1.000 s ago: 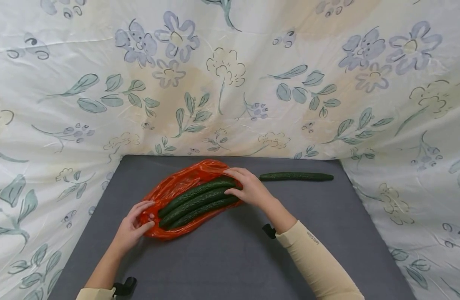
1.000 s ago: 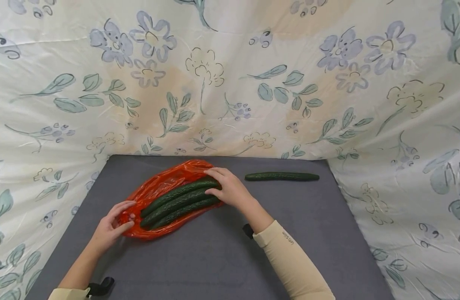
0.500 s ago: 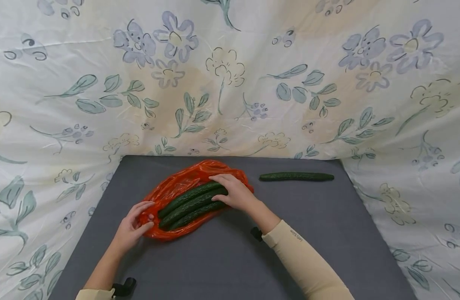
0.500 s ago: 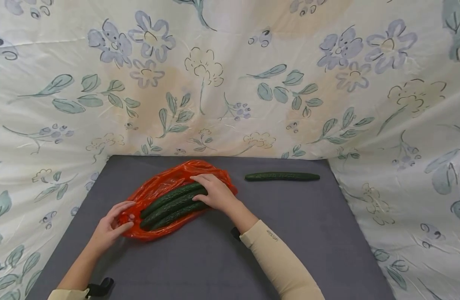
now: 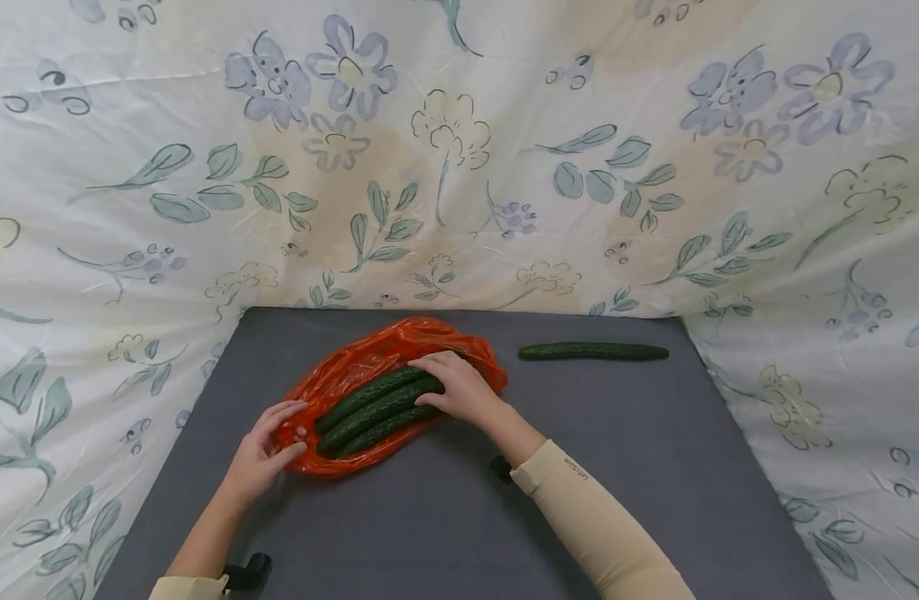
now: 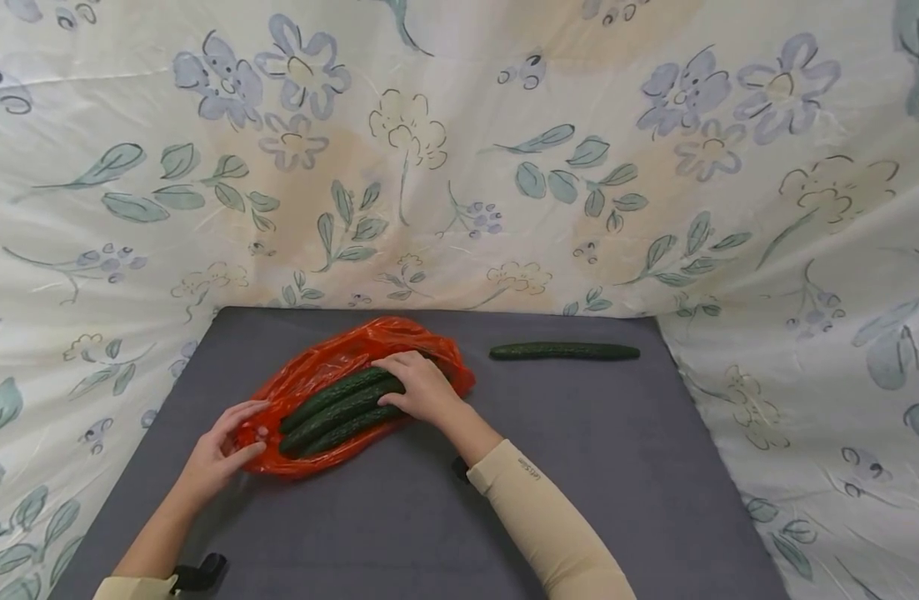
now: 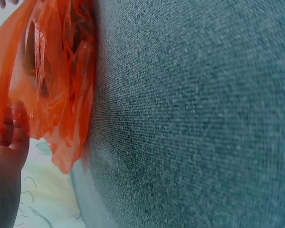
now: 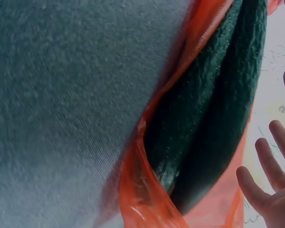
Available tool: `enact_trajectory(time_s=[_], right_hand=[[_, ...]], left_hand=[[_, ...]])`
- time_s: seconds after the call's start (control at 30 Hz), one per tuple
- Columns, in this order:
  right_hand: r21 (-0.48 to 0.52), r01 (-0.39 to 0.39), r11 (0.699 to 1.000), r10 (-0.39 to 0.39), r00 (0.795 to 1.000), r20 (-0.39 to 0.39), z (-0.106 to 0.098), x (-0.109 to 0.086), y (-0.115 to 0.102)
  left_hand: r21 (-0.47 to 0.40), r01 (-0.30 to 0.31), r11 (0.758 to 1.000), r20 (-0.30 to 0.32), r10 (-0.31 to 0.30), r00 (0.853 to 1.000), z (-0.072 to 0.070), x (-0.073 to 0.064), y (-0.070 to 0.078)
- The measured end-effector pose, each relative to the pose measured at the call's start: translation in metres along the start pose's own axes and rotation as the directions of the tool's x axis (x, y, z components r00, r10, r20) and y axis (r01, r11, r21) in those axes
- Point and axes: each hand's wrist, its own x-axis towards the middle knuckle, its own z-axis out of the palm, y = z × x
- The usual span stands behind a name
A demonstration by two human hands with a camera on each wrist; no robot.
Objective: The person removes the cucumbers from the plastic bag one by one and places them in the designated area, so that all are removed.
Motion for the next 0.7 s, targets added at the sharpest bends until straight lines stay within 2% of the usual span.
enact_trajectory(time_s=[0.27, 0.5, 0.7], right_hand=[[-0.066, -0.022, 0.998, 0.025, 0.999, 0.038, 0.014, 0.004, 0.002], [-0.155, -0.046, 0.987, 0.053, 0.998, 0.042, 0.023, 0.007, 0.004], [-0.167, -0.043, 0.985, 0.052, 0.997, 0.049, 0.031, 0.006, 0.005]], left_hand=[[-0.008, 0.000, 1.000, 0.009, 0.000, 1.000, 0.002, 0.000, 0.001], [0.013, -0.002, 1.000, 0.003, 0.002, 1.000, 0.000, 0.001, 0.002], [0.003, 0.001, 1.000, 0.007, -0.001, 1.000, 0.000, -0.001, 0.002]])
